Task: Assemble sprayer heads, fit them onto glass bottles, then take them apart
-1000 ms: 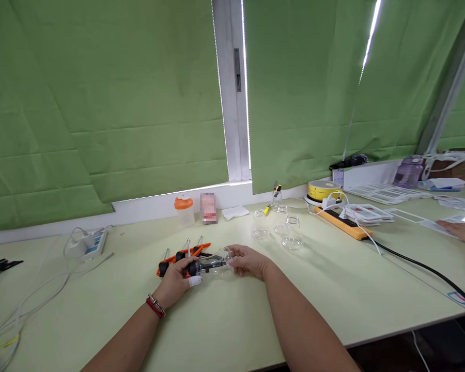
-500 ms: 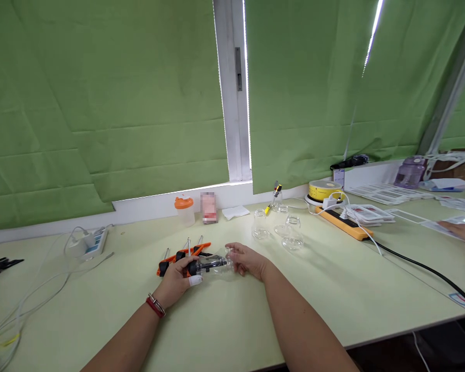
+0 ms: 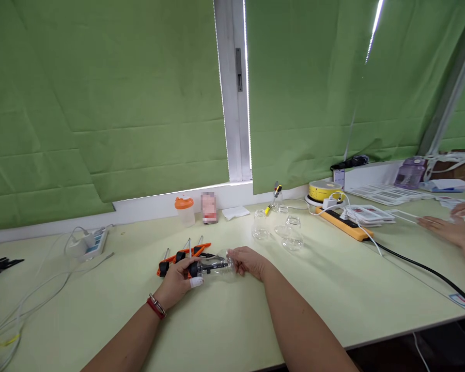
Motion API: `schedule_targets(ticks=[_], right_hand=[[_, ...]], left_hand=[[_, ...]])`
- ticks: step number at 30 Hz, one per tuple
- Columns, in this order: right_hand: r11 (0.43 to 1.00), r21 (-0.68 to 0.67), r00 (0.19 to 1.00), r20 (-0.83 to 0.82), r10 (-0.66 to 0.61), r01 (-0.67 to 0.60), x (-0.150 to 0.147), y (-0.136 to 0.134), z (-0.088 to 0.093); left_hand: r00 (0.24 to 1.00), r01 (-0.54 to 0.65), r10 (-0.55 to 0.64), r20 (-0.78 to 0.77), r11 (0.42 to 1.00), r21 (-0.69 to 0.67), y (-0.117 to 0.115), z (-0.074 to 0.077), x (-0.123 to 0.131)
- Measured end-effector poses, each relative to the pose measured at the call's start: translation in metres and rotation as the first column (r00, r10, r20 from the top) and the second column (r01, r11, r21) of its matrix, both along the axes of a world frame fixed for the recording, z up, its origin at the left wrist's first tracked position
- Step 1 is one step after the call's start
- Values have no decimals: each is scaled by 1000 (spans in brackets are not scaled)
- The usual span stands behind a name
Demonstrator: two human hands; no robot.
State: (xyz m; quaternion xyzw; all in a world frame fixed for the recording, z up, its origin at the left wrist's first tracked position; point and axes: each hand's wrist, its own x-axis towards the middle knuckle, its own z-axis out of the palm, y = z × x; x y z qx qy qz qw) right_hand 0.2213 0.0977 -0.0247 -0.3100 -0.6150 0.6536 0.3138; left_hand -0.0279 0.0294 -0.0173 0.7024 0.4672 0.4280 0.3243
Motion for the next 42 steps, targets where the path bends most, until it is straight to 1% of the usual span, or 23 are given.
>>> schedule_targets(ticks=[3,6,10,13,17,21,27,31,34,38,42], right_hand=[[1000,-3,1000,-2,-5,5,0,1,-2],[1000,-27,998,-57,-8,7,4,0,-2],[998,-20,994,-95,52,-54,10,-1,1],[998,-3,993,-102,59,-60,10,-1,2],[998,-26,997,-64,47,-49,6,0,2],[999,-20,999,-35,31,-31,3,-1,1],[999,-18,995,-93,30,-32,8,-1,0],[999,11,995,-84,54,-54,11,-1,1],[998,18,995,-77,57,-56,10,-3,4],[999,5,998,-38,50,-50,7,-5,8],[999,2,999,-7,43,-43,5,-5,7]], left_hand=[[999,-22,22,27,1000,-16,2,-4,-1],[999,-8,9,34,1000,-18,2,-4,-2],[1000,-17,17,8,1000,-3,1,-2,-2],[1000,-30,30,6,1000,-1,1,-2,-1],[1000,-16,16,12,1000,-4,1,-3,-1],[999,-31,33,34,998,-50,1,-3,0],[997,-29,34,62,996,-80,1,-2,0],[997,-36,41,62,997,-69,1,-2,0],[997,-38,44,69,996,-86,0,0,1],[996,-23,33,86,994,-107,-2,2,2],[996,-16,25,81,994,-109,-1,1,2]])
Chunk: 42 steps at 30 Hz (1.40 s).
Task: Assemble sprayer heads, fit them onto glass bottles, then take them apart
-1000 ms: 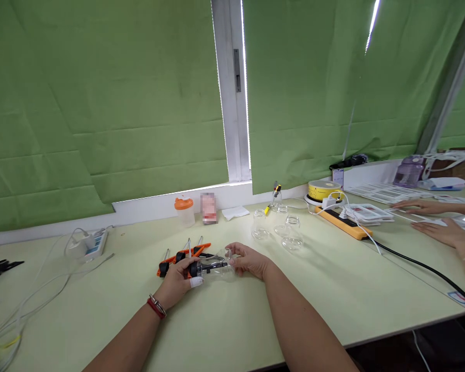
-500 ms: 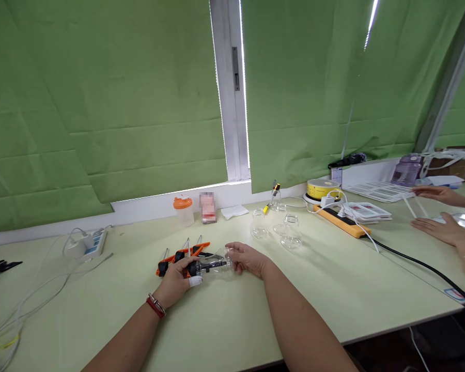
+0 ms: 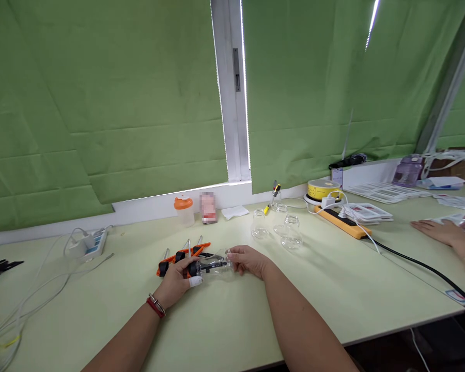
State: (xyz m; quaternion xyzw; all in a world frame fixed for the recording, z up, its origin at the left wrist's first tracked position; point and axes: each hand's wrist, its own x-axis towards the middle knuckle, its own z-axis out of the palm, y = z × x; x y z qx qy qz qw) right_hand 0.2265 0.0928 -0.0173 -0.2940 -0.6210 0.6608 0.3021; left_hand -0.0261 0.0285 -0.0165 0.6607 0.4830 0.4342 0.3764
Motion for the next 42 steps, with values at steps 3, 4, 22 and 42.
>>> schedule_targets(ticks=[3,4,22,42], right_hand=[[1000,12,1000,9,-8,8,0,1,-2],[1000,12,1000,4,-15,15,0,2,-3],[999,26,998,66,-22,20,1,4,-4],[999,29,999,23,-36,35,2,5,-5]], left_hand=[[1000,-5,5,8,1000,4,1,-2,-1],[1000,-4,4,13,1000,4,2,-3,-1],[1000,-13,13,12,1000,4,-2,2,1],[1000,-23,23,-2,1000,12,-1,3,2]])
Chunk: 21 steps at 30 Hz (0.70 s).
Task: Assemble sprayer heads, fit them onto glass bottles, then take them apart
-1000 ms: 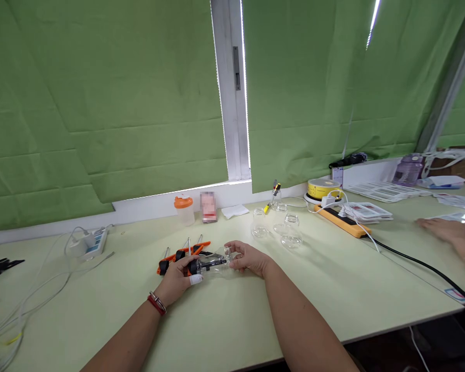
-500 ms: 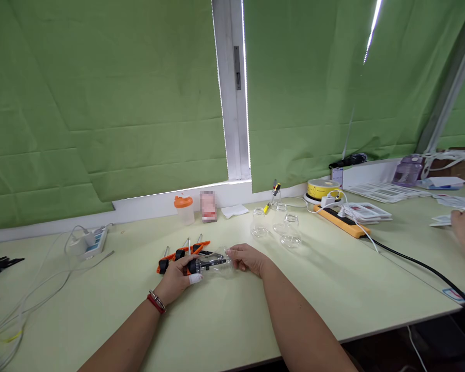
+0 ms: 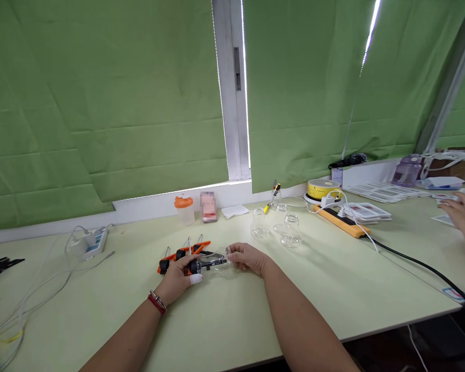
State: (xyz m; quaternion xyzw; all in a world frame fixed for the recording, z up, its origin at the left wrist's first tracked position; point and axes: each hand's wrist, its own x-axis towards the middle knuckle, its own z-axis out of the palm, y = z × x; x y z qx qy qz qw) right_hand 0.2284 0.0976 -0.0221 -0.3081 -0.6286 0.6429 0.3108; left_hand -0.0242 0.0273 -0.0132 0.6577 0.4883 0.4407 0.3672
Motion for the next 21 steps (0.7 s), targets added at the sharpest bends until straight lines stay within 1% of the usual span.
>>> schedule_targets(ticks=[4,8,10,15,18,21], right_hand=[[1000,9,997,69,-24,23,-2,4,-5],[999,30,996,87,-37,34,-2,5,-8],[999,27,997,71,-25,23,-2,5,-7],[1000,15,998,-49,26,-26,3,0,-2],[999,19,998,-34,48,-47,3,-1,0],[999,20,999,-1,34,-34,2,0,-1]], left_hand=[[1000,18,-18,8,1000,-15,1,-2,0],[1000,12,-12,17,1000,-21,0,0,0],[1000,1,-1,12,1000,-21,0,0,0],[1000,13,-13,14,1000,-17,1,-3,-1],[1000,12,-12,6,1000,-5,3,-7,-3],[1000,17,-17,-7,1000,10,4,-9,-4]])
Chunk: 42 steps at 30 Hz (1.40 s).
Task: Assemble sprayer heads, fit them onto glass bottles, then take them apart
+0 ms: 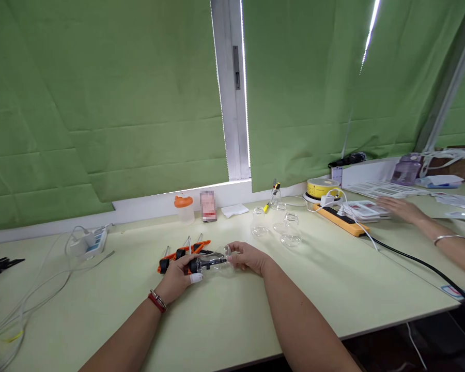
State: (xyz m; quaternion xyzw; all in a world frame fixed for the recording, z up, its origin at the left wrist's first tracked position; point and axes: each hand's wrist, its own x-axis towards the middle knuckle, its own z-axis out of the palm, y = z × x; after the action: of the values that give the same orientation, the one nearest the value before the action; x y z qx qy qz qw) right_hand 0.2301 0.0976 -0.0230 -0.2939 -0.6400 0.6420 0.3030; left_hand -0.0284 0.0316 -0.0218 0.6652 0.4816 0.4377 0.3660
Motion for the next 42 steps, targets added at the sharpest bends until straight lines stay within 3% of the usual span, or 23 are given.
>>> schedule_targets(ticks=[8,16,22,34,42], right_hand=[[1000,28,996,86,-16,13,-3,6,-7],[1000,-14,999,-41,-5,4,0,2,-3],[1000,15,999,-36,13,-13,1,-1,0],[999,29,997,81,-16,14,-2,5,-5],[1000,-3,999,-43,7,-8,2,0,-1]], left_hand=[[1000,-8,8,-9,1000,-1,0,1,0],[1000,-9,9,-3,1000,-5,1,-1,0],[1000,-1,1,9,1000,-3,2,-1,0],[1000,-3,3,-5,1000,-22,-3,5,3],[1000,-7,8,17,999,-34,1,-1,-1]])
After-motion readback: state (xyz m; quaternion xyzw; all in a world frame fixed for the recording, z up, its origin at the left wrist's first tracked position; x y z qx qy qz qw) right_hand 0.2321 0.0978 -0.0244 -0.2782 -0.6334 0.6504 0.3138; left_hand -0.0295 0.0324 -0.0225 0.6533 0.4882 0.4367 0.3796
